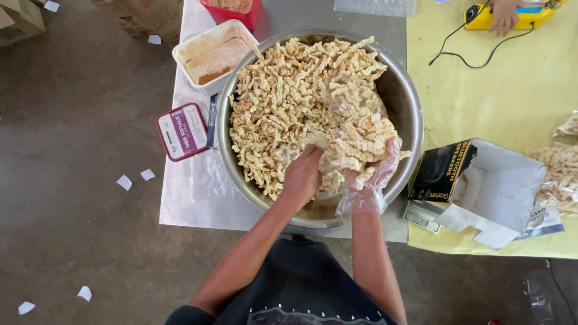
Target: The person scoops a large quantity of shredded food from a metal bowl and places it into a cardboard box. They then transfer the food from the box into clear plastic bags, arranging the filled bags on a yellow table.
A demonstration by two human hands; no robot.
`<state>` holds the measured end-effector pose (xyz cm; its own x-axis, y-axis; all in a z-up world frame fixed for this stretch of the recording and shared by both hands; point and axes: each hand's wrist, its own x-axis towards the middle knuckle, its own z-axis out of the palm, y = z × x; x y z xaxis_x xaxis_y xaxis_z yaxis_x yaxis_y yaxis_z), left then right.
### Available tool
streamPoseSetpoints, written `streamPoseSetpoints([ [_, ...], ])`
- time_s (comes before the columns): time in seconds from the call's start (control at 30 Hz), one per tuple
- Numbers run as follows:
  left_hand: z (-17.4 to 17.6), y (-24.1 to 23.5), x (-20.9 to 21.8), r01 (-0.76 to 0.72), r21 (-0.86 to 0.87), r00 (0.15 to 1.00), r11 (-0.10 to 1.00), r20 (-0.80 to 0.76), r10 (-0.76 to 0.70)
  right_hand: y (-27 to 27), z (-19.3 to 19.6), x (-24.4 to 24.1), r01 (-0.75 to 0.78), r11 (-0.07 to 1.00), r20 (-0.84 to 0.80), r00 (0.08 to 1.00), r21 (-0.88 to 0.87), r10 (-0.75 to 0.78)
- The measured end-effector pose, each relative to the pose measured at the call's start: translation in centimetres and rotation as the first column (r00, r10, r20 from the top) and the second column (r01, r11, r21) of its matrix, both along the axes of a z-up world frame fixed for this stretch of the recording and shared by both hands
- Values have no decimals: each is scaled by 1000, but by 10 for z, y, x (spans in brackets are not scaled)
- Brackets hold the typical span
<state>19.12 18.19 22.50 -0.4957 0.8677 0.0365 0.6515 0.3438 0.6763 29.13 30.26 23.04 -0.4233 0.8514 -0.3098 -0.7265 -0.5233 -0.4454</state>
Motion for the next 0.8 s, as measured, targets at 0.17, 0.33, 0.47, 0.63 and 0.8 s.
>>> streamPoseSetpoints([
  [0.17, -8, 1, -3, 1, -158, 998, 987, -61, -11, -14, -9, 0, 36, 999, 436, 899, 12, -38],
  [0.33, 18, -2, -11, 18, -207, 999, 978, 30, -12, -26, -17, 1, -86, 916, 300, 953, 393, -39],
  [0.47, 41, -2, -19, 31, -314, 972, 949, 230, 45, -27, -9, 0, -220, 808, 348, 937, 546, 20],
  [0.63, 57, -6, -31, 19, -321, 963, 947, 261, 69, -34, 26, -1, -421, 710, 592, 806, 565, 6],
  [0.8, 64, -8, -38, -5, -357, 934, 934, 332, 132, -37, 73, 3, -730, 475, 857, 501, 492, -119],
])
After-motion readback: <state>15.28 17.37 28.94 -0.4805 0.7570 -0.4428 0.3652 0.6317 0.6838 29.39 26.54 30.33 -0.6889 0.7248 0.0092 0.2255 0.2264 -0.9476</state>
